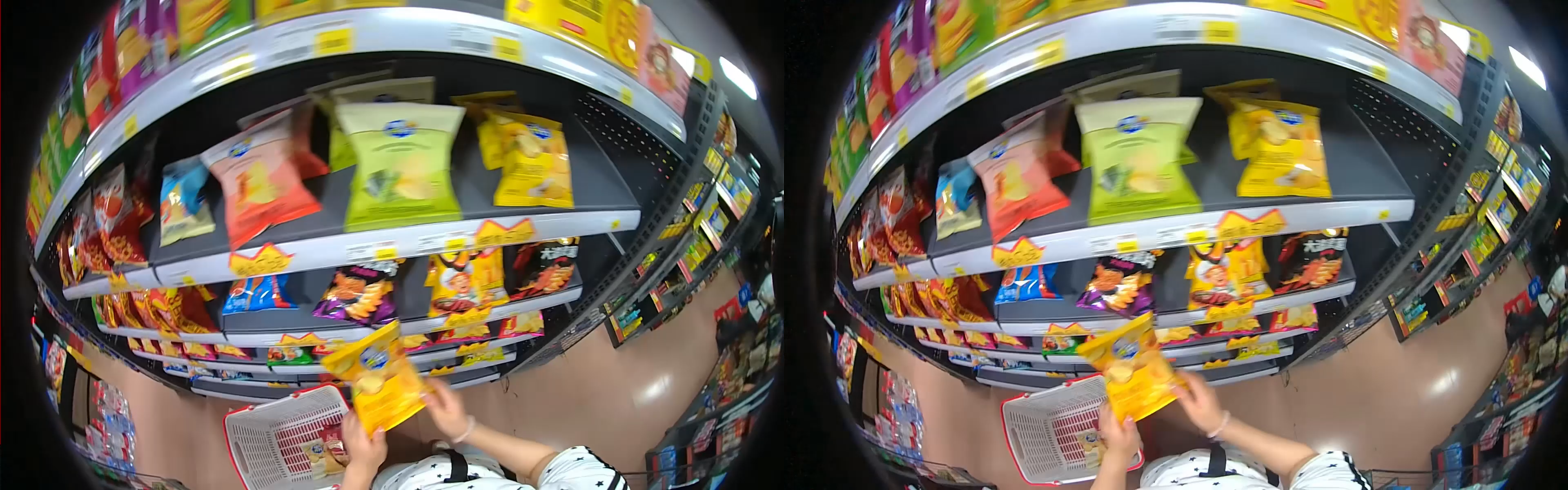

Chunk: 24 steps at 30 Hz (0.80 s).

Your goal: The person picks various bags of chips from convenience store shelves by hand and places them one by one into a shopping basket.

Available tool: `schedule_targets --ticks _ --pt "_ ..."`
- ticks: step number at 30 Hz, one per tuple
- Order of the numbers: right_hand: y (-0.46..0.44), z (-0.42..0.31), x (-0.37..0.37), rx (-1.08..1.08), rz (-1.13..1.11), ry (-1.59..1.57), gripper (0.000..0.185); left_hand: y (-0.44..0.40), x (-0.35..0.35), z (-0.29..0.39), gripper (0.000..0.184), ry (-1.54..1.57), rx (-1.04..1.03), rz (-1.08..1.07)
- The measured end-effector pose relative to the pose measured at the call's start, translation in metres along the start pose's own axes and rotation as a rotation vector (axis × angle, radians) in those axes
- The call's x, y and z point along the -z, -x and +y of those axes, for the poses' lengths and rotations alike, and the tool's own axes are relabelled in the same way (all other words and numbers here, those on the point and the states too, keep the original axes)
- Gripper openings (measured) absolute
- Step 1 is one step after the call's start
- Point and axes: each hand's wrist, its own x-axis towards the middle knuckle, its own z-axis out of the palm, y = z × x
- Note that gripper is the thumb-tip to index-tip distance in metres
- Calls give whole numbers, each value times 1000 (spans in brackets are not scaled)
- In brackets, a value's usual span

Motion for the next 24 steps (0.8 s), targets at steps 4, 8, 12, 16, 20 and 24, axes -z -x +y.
schedule_targets --ticks 4,8,12,16,20,24 --pt "-40 -9 126 372 435 181 31 -99 -79 84 44 205 -432 109" --pt "-111 -53 206 595 654 251 34 -205 -99 164 41 33 -620 289" --pt "-196 -84 240 601 712 495 29 -296 -114 192 38 -88 -619 443" --pt "-237 -86 243 634 702 646 29 -324 -127 193 45 -188 -462 547" --pt "-246 -82 244 622 690 741 30 -326 -130 194 49 -311 -452 520" --pt "-246 -82 243 582 653 807 31 -323 -131 189 39 -331 -487 490"
